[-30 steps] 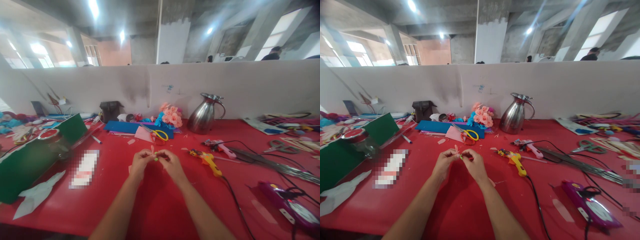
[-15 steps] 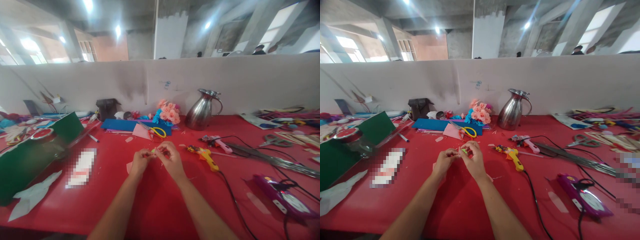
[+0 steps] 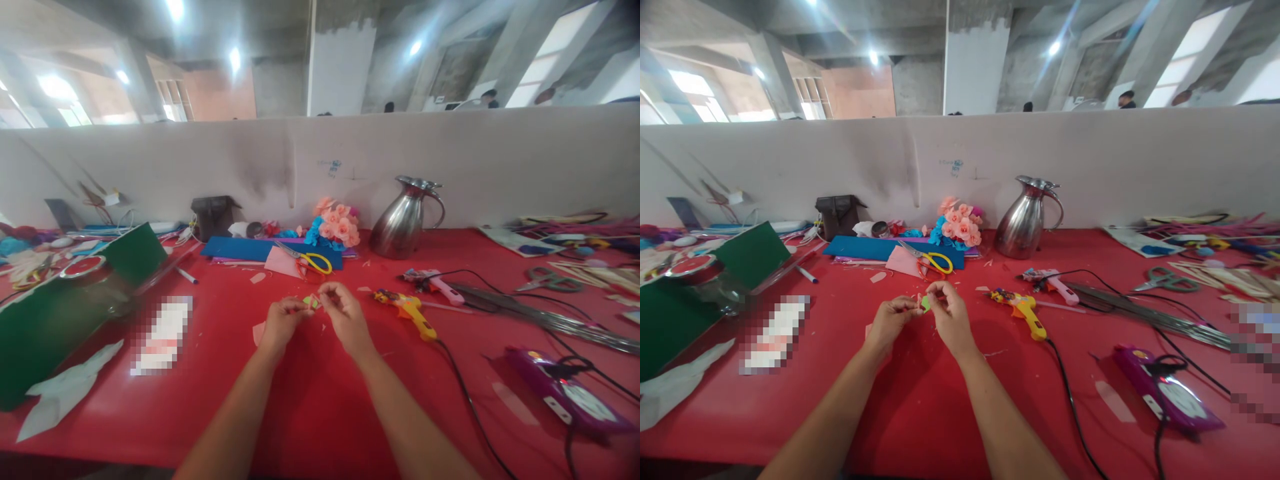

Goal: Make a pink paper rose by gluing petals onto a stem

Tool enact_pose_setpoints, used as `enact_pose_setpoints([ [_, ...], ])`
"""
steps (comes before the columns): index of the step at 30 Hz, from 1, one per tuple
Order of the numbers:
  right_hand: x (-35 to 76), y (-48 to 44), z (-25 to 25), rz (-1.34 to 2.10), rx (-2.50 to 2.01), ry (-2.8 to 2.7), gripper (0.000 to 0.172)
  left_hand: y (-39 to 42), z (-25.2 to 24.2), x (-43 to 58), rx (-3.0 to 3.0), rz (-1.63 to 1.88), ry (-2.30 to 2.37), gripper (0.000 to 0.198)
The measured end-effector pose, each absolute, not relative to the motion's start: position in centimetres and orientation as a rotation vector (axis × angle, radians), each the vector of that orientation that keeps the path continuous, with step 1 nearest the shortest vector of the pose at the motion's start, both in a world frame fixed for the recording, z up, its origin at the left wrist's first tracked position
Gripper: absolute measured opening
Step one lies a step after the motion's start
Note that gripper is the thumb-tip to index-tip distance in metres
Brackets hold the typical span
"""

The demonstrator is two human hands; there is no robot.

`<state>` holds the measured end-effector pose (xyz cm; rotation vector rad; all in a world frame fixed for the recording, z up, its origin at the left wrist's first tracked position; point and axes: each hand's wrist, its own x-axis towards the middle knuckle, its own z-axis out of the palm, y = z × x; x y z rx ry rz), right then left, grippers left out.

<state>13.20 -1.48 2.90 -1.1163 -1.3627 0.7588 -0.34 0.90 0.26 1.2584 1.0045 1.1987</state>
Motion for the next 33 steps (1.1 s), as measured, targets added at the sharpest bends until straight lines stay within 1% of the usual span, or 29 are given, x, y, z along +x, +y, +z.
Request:
enact_pose_setpoints([
  [6,12.93,-1.86,2.95,0.809,-1.050,-1.425,0.018,0.66,0.48,-0.36,1.227,1.193,0.936,0.014],
  [11,12.92,-1.71,2.78,0.745,-1.060,-1.391,0.012,0.58,0.48,-0.30,1.227,1.182,0.917,0.012],
  [15,13.06,-1.67,2.95,0.747,-1.050,-1.330,0.014,0.69,0.26,-0.28,1.217,1.185,0.912,0.011],
  [20,12.67,-1.83,2.82,0.796,-1.029,-1.463,0.026,0.64,0.42,-0.27,1.237,1.188,0.850,0.011],
  [24,12.65,-1.83,2.83,0.762,-1.063,-1.405,0.023,0.56,0.41,-0.19,1.245,1.177,0.848,0.012],
  [27,12.92,-1.78,3.11,0.763,-1.011,-1.323,0.025,0.59,0.27,-0.17,1.249,1.170,0.844,0.011],
  [31,13.02,-1.75,3.14,0.738,-0.985,-1.381,0.037,0.59,0.33,-0.22,1.266,1.164,0.841,0.011],
  [33,12.88,-1.79,2.97,0.741,-1.011,-1.448,0.039,0.52,0.48,-0.23,1.276,1.165,0.837,0.012],
])
